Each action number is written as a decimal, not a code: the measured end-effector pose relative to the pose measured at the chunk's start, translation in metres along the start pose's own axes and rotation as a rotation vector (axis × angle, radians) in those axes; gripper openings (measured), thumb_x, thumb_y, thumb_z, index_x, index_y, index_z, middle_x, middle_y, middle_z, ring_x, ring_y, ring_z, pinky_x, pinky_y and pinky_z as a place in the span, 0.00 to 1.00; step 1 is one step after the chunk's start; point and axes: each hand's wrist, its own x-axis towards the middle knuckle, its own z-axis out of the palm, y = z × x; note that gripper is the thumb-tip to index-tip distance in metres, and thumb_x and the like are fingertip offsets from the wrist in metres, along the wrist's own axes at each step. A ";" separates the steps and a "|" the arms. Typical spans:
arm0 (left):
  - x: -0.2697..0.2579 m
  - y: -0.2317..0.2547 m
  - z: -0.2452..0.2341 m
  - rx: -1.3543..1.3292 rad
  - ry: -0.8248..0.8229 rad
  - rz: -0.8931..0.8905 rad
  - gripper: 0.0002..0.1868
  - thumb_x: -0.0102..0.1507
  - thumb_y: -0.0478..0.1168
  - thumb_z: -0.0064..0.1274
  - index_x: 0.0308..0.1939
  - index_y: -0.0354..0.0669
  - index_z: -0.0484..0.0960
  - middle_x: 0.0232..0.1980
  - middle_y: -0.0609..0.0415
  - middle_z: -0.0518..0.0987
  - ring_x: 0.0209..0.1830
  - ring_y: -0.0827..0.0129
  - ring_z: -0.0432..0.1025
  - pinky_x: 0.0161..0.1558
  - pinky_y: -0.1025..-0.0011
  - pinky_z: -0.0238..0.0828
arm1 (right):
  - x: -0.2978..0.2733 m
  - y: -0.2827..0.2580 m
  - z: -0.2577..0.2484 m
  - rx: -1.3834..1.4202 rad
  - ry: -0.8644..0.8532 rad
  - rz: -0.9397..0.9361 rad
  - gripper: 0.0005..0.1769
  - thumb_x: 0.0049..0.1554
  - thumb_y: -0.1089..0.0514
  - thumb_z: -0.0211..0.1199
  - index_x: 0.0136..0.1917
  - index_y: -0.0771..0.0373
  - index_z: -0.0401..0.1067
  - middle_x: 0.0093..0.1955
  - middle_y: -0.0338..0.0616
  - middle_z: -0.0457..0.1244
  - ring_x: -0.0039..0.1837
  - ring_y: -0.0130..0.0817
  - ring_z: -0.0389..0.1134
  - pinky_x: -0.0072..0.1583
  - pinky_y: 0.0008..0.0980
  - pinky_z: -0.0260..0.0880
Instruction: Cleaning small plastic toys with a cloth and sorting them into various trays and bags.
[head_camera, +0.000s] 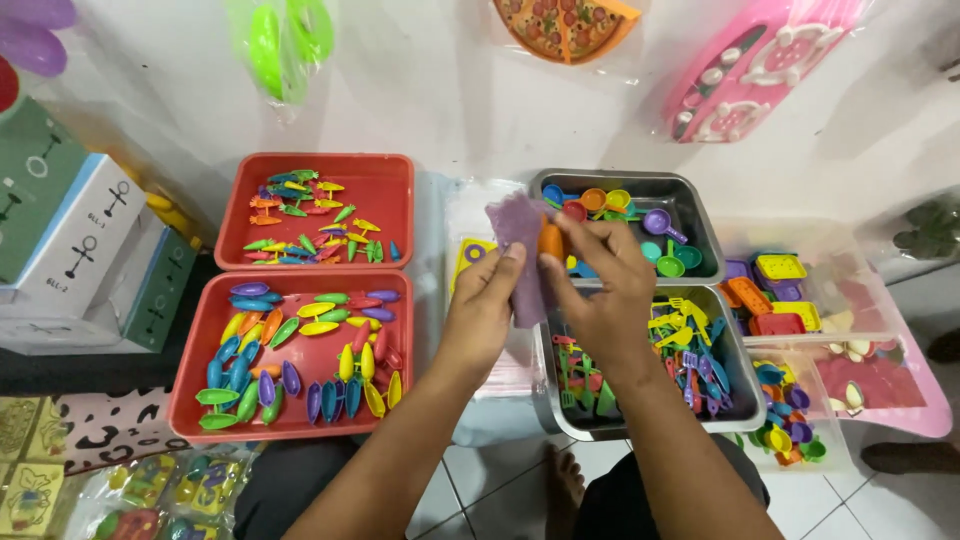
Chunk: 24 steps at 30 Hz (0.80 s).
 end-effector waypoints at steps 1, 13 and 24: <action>-0.002 0.008 0.003 0.009 0.005 0.010 0.17 0.73 0.42 0.45 0.31 0.42 0.78 0.26 0.58 0.72 0.27 0.74 0.70 0.33 0.75 0.72 | -0.001 -0.002 0.002 0.009 -0.013 -0.017 0.22 0.55 0.59 0.74 0.63 0.58 0.79 0.46 0.47 0.66 0.46 0.45 0.71 0.51 0.42 0.71; -0.013 0.025 0.000 0.491 -0.177 0.190 0.16 0.73 0.42 0.42 0.47 0.36 0.84 0.31 0.52 0.76 0.40 0.74 0.69 0.46 0.65 0.73 | 0.011 -0.015 -0.014 -0.013 -0.018 0.002 0.25 0.51 0.65 0.73 0.63 0.64 0.77 0.54 0.52 0.65 0.53 0.51 0.72 0.54 0.41 0.74; -0.003 0.012 -0.001 -0.188 -0.245 -0.032 0.17 0.68 0.41 0.39 0.49 0.38 0.83 0.40 0.55 0.77 0.41 0.69 0.72 0.44 0.73 0.70 | -0.002 0.009 -0.012 0.365 0.040 0.195 0.26 0.46 0.62 0.81 0.56 0.68 0.75 0.55 0.51 0.70 0.56 0.37 0.72 0.59 0.35 0.72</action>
